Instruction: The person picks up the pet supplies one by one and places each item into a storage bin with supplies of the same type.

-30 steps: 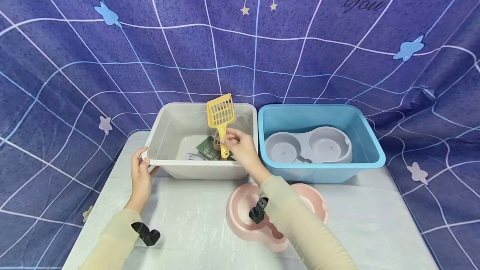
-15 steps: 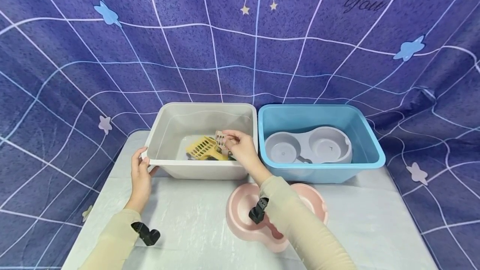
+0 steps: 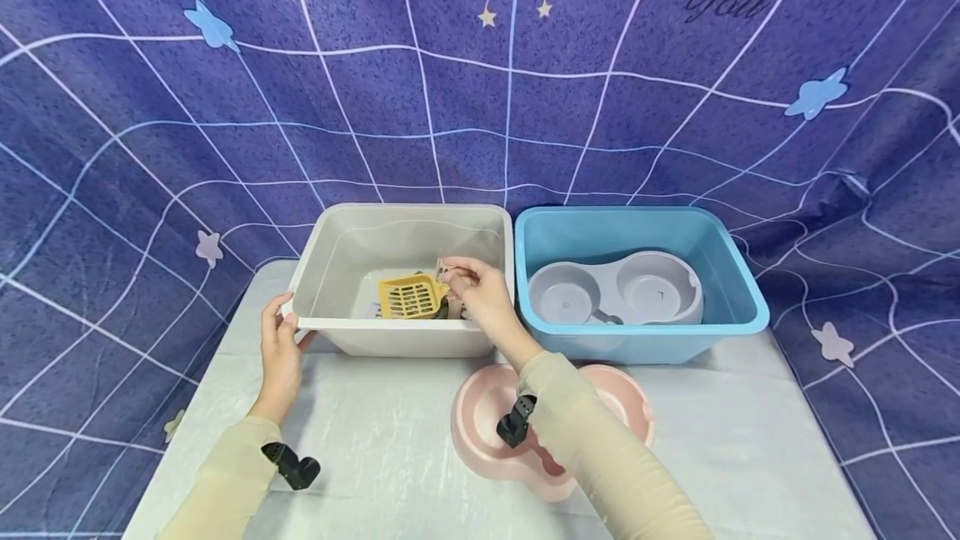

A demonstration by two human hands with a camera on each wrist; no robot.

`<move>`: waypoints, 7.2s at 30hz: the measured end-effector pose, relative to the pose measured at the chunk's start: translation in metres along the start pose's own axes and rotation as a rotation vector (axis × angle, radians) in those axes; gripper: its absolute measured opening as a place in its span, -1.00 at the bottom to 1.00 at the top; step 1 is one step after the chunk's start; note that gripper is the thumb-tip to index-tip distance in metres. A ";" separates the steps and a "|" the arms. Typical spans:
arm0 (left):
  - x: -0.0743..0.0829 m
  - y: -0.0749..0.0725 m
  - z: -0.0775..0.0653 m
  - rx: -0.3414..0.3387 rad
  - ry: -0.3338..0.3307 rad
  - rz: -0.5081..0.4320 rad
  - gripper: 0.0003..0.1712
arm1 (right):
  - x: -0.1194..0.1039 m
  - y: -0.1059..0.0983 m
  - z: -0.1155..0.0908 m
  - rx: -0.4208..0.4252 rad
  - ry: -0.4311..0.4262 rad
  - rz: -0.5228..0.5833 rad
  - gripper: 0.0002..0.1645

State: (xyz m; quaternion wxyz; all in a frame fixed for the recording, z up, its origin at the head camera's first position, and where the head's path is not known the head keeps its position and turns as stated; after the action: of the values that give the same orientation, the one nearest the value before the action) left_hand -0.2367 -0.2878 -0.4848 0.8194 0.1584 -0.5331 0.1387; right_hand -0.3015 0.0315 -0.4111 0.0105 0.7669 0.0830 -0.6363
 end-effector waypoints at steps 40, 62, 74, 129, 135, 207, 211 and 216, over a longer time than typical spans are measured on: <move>-0.002 -0.001 0.000 0.003 0.021 0.001 -0.57 | -0.020 -0.015 -0.046 0.007 -0.151 0.116 -0.66; -0.002 -0.002 0.000 0.006 0.022 0.003 -0.57 | -0.023 -0.041 -0.076 -0.015 -0.125 0.171 -0.66; -0.002 -0.001 0.000 0.000 0.023 0.001 -0.57 | -0.027 -0.063 -0.094 0.001 -0.146 0.187 -0.69; 0.000 -0.001 -0.001 -0.022 0.024 0.046 -0.55 | -0.006 -0.168 -0.124 0.180 -0.093 0.138 -0.66; -0.001 0.000 -0.001 -0.015 0.012 0.051 -0.55 | -0.004 -0.184 -0.128 0.194 -0.124 0.171 -0.69; -0.003 -0.002 -0.003 -0.023 0.003 0.057 -0.56 | 0.018 -0.345 -0.161 0.292 -0.216 0.230 -0.68; -0.002 -0.001 -0.003 -0.029 -0.003 0.058 -0.55 | 0.022 -0.352 -0.160 0.269 -0.219 0.206 -0.64; -0.001 -0.002 -0.003 -0.027 -0.013 0.059 -0.55 | 0.027 -0.361 -0.158 0.232 -0.257 0.256 -0.60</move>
State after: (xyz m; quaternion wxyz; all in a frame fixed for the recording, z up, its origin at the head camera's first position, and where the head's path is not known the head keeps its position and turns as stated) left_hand -0.2341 -0.2882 -0.4875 0.8134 0.1326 -0.5448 0.1548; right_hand -0.1939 0.4098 -0.3750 0.0133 0.6798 -0.0911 -0.7276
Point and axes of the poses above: each hand's wrist, its own z-axis towards the middle knuckle, its own y-axis out of the palm, x = y × z, the point moved 10 cm from there along z, towards the middle knuckle, and after that the axes turned 15 degrees about y, right-handed, at the moved point
